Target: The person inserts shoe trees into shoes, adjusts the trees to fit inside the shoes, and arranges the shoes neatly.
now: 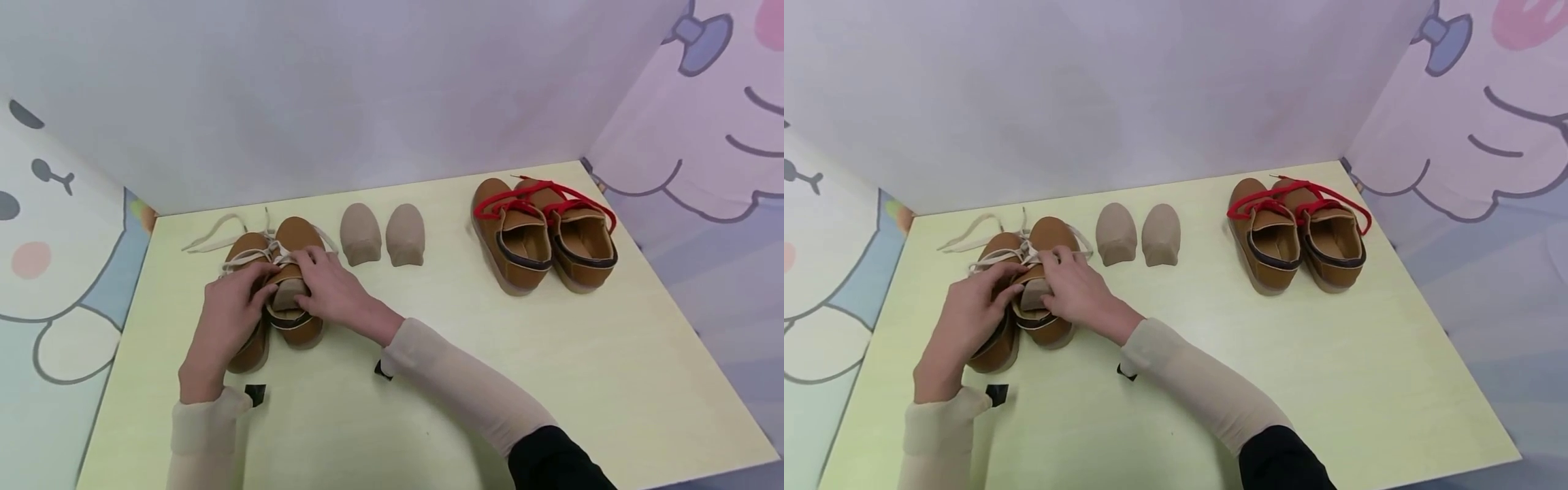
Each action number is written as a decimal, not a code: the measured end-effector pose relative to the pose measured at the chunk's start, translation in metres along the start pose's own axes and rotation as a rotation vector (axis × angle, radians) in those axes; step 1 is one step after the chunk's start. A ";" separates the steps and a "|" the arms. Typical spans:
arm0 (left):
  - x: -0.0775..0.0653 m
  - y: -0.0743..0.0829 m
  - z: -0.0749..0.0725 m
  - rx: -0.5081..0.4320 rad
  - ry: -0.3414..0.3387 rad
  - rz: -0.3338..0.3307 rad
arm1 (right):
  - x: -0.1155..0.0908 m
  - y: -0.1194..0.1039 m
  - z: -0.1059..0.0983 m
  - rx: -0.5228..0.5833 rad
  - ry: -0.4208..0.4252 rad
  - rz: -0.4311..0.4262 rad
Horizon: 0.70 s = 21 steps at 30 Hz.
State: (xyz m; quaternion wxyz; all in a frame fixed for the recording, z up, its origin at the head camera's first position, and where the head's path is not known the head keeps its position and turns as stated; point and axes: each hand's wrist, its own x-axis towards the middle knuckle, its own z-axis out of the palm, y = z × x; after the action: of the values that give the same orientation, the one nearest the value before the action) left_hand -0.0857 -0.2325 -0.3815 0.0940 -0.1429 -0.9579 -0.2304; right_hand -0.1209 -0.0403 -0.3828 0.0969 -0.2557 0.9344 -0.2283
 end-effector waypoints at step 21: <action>-0.001 0.008 0.003 0.067 -0.089 -0.102 | 0.005 0.000 -0.003 -0.039 -0.026 -0.037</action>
State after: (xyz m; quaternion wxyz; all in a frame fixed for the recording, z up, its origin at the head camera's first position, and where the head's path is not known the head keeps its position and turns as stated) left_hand -0.0831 -0.2249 -0.3811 0.0441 -0.1006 -0.9744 -0.1962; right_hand -0.1256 -0.0417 -0.3808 0.0998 -0.2775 0.9326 -0.2082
